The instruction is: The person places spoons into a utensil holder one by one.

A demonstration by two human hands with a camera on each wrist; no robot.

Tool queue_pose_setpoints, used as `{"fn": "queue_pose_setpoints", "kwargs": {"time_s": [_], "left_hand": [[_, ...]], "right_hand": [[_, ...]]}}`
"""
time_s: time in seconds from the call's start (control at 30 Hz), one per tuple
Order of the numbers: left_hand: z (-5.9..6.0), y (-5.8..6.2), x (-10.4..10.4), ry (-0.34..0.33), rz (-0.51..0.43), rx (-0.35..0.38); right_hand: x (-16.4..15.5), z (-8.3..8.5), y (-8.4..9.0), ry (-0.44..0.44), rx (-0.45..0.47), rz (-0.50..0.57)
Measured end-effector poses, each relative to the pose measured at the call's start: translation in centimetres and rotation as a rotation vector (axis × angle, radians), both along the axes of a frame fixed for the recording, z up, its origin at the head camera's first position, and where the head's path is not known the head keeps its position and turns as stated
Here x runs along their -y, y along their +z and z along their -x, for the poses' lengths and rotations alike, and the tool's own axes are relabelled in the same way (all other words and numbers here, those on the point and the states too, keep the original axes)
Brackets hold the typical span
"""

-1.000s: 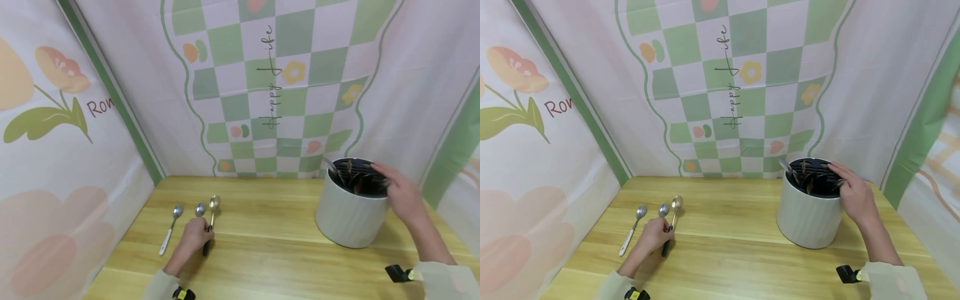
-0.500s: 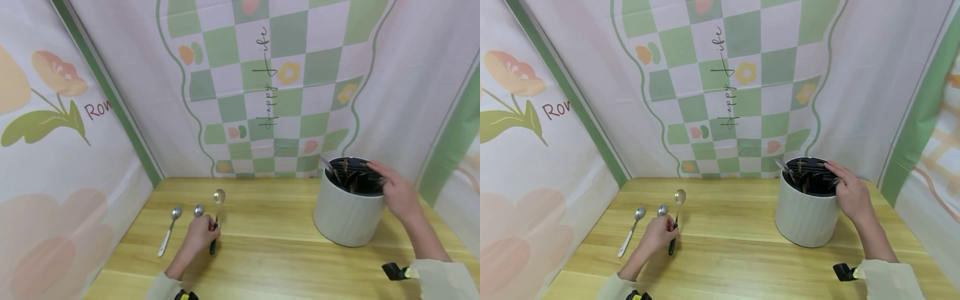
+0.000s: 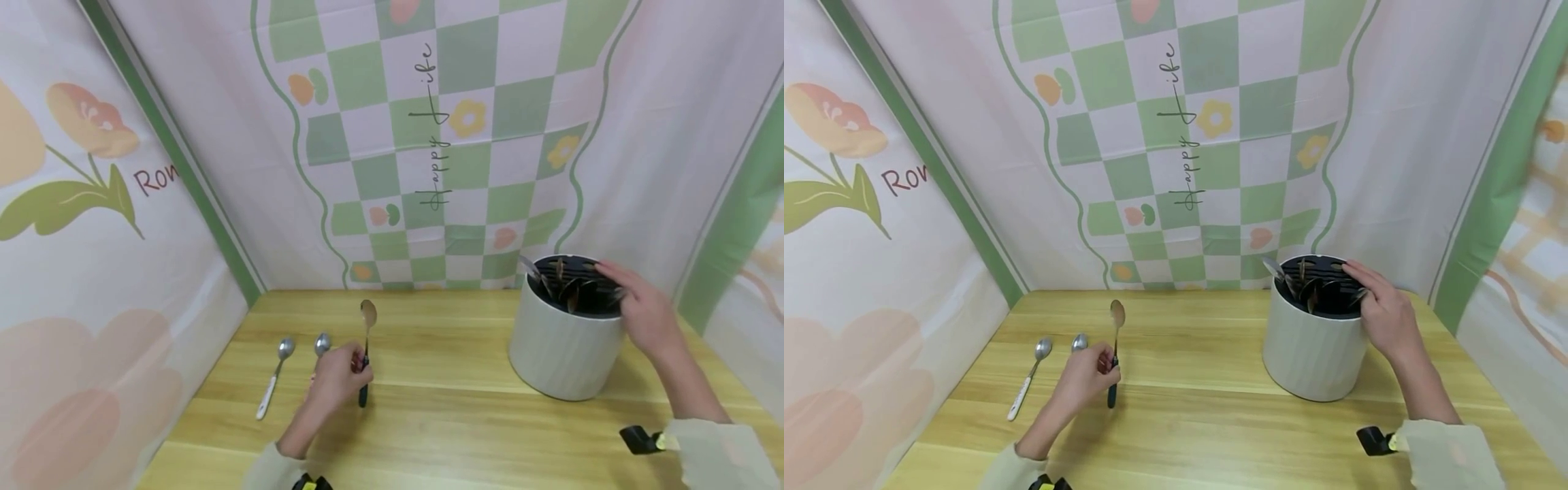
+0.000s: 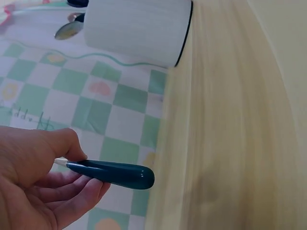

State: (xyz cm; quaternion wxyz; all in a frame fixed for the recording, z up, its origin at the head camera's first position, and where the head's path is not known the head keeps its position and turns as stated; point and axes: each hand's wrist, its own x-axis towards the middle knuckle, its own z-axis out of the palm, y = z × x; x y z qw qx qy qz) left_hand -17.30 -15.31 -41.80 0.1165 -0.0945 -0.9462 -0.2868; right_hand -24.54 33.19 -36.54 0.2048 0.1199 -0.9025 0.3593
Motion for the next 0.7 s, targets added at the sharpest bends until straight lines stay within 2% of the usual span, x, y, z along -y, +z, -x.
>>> {"fn": "queue_pose_setpoints", "kwargs": {"time_s": [0.3,0.7], "left_hand": [[0.0,0.9,-1.8,-0.093,-0.088,-0.015],[0.5,1.9,-4.5,-0.126,-0.192,-0.051]], "right_hand": [[0.0,-0.2,-0.2,-0.013,-0.046,-0.017],[0.0,-0.3,-0.1,-0.019,-0.042,-0.016]]}}
